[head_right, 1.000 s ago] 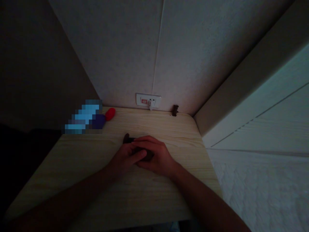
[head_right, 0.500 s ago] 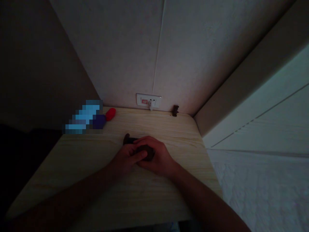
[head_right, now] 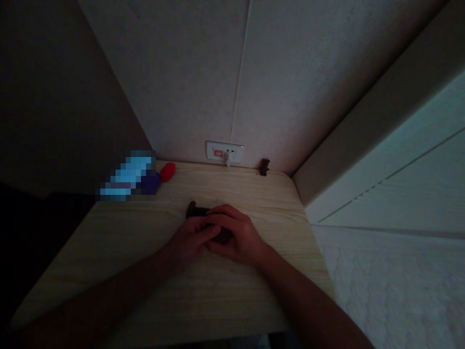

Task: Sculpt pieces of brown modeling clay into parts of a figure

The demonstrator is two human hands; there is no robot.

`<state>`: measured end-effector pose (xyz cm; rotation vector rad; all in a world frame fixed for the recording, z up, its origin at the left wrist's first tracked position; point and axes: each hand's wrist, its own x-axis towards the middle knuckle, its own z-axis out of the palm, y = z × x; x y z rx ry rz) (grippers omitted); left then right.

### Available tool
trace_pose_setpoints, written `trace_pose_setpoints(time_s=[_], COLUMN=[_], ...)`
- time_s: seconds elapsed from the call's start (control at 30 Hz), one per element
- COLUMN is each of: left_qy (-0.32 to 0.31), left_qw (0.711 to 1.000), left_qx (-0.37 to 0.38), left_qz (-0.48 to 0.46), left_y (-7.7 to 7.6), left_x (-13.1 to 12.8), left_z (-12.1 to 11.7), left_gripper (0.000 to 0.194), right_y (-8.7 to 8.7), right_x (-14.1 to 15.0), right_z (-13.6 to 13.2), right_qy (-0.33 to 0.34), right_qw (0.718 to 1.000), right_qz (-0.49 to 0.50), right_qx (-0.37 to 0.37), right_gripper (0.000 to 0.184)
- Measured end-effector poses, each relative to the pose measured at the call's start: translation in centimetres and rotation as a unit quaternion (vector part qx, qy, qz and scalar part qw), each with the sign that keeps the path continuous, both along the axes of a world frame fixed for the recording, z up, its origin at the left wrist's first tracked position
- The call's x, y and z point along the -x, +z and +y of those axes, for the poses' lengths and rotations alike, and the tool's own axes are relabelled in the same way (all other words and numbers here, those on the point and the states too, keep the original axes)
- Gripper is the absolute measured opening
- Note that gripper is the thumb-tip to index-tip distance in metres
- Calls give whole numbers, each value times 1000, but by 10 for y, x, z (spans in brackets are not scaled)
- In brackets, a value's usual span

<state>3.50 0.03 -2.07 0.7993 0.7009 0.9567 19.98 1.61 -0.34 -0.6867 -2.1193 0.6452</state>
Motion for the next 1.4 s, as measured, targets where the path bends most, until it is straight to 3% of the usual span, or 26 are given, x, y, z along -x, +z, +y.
trace_pose_setpoints(time_s=[0.17, 0.3, 0.53, 0.67, 0.83, 1.0, 1.23, 1.4], left_qy=[12, 15, 12, 9, 9, 16, 25, 23], left_qw=[999, 993, 996, 996, 999, 999, 995, 994], left_qx=[-9, -54, -51, -43, -39, -40, -78, -85], left_qz=[37, 100, 76, 79, 16, 15, 61, 64], left_y=[-4, -5, -8, -11, -8, -6, -1, 4], left_x=[1, 1, 2, 3, 1, 0, 2, 2], left_z=[1, 2, 2, 2, 2, 2, 2, 1], left_gripper=[34, 39, 38, 36, 31, 31, 30, 30], right_y=[0, 2, 1, -1, -3, -2, -5, 0], right_x=[-1, 0, 1, 0, 1, 3, 5, 3], right_z=[0, 0, -3, -2, -3, -4, -5, -4], right_qy=[-19, -8, -38, -36, -58, -67, -43, -39], right_qw=[998, 994, 987, 988, 990, 983, 964, 974], right_qz=[20, 42, 54, 41, 62, 61, 114, 107], right_qx=[48, 98, 146, 144, 115, 162, 235, 197], right_gripper=[52, 44, 49, 44, 53, 44, 47, 41])
